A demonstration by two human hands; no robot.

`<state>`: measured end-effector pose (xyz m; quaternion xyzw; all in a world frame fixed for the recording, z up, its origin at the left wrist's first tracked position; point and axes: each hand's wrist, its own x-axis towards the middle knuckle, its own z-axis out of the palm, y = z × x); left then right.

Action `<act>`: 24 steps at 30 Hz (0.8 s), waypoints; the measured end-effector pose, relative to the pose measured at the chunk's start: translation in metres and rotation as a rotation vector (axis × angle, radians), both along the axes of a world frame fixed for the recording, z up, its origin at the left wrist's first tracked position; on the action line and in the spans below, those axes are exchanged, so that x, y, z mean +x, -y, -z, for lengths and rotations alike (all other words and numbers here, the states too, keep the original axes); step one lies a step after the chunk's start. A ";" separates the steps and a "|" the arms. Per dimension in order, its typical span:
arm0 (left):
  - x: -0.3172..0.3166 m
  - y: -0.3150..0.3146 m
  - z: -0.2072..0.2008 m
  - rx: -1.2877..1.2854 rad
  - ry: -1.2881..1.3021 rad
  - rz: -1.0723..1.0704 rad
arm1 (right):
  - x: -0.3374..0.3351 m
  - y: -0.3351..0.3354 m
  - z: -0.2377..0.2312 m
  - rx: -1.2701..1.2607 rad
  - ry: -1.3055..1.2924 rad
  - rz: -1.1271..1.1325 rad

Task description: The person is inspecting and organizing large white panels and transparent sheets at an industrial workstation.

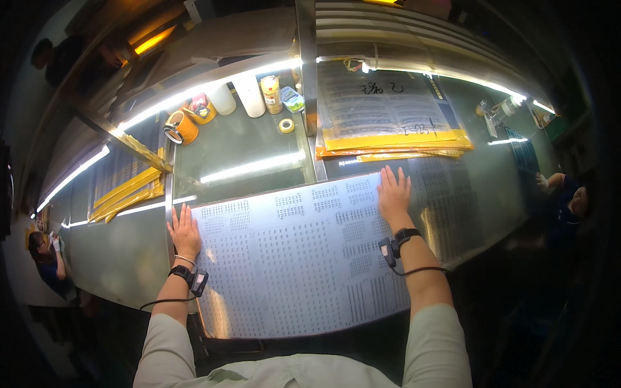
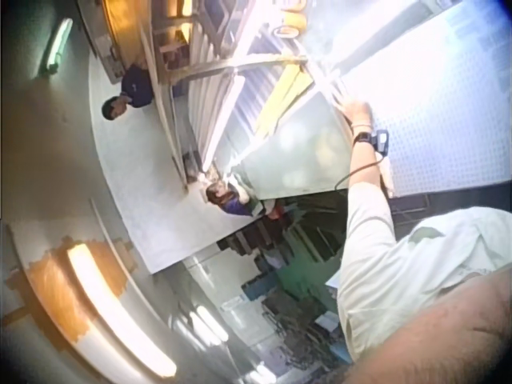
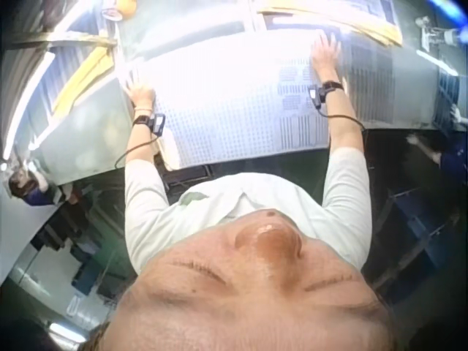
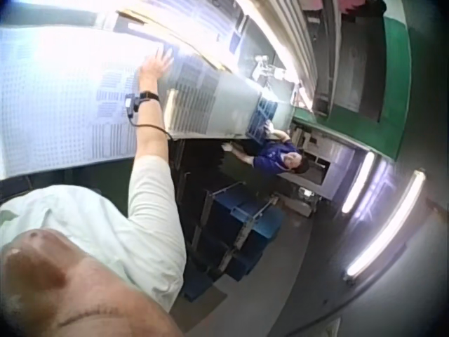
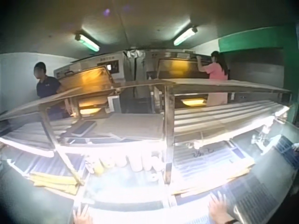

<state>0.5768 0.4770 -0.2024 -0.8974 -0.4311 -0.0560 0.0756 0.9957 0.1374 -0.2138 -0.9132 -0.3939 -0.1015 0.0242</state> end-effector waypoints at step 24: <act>-0.207 0.288 -0.025 -0.034 0.223 -0.827 | -0.186 0.299 -0.043 0.943 -1.566 0.602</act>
